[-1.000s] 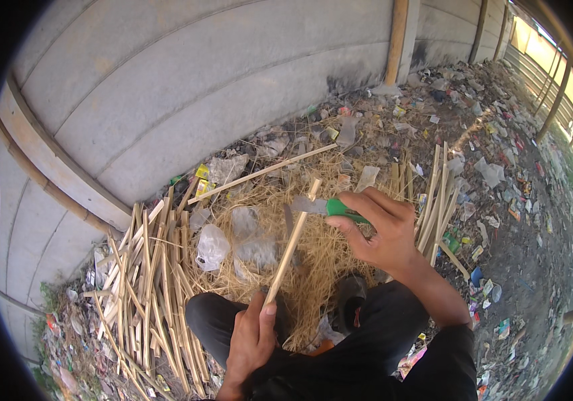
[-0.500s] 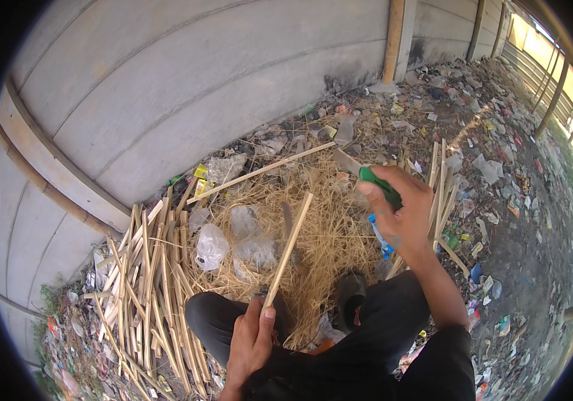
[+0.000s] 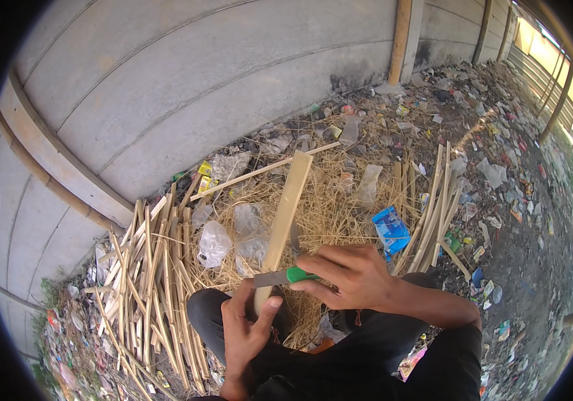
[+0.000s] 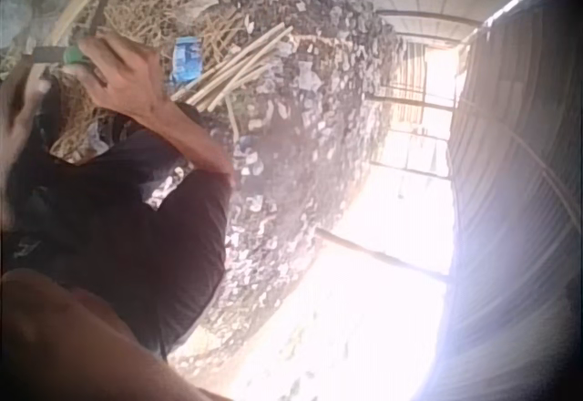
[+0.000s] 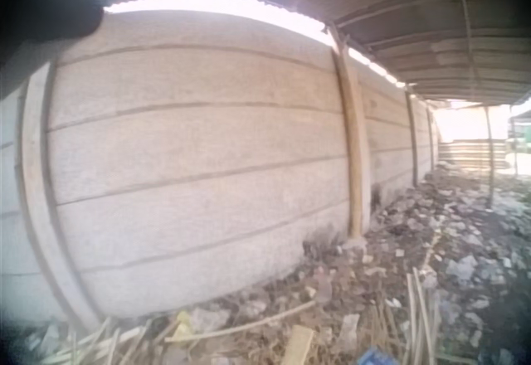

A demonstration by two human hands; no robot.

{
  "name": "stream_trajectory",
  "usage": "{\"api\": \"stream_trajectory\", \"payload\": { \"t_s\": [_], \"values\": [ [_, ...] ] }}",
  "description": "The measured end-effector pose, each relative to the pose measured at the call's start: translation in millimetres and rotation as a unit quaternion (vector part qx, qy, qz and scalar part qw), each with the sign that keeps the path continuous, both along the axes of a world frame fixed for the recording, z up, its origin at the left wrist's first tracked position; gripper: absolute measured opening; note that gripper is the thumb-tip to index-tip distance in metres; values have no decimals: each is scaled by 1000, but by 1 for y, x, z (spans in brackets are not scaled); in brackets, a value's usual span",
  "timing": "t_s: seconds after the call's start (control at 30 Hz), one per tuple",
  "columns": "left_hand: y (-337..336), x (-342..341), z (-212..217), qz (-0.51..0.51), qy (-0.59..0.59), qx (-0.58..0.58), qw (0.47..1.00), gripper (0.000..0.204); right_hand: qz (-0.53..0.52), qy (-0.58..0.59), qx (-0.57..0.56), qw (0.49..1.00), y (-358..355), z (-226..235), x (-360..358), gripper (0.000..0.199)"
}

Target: The person sits on the ground and uses a green-handled knife to shave the surface of a long bamboo strip. They hold the strip with their left hand and scrape along its length with the knife in their right hand, removing thin layers of material.

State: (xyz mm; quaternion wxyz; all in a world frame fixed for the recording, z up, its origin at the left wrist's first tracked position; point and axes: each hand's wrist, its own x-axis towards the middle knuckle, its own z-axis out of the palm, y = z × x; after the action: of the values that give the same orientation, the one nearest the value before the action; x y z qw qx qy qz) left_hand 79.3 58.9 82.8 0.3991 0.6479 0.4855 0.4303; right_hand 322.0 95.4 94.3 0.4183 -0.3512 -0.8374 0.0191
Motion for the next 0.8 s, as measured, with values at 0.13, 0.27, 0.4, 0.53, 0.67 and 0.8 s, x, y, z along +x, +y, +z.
{"api": "stream_trajectory", "payload": {
  "t_s": [0.13,0.27,0.4,0.53,0.67,0.8],
  "values": [
    [-1,1,2,21,54,21,998,35,3,7,-8,1000,1,0,0,33],
    [0,4,-1,55,80,38,995,38,3,1,-26,1000,1,0,1,33],
    [0,6,-3,60,77,21,995,37,-21,27,-16,999,5,-1,4,30],
    [-11,6,-12,43,69,-61,995,31,-119,86,27,989,30,12,28,27],
    [-11,6,-13,20,80,-59,995,27,-127,109,-16,986,29,12,35,26],
    [-16,1,-15,-25,82,-52,995,28,-257,143,29,955,47,19,73,30]
  ]
}}
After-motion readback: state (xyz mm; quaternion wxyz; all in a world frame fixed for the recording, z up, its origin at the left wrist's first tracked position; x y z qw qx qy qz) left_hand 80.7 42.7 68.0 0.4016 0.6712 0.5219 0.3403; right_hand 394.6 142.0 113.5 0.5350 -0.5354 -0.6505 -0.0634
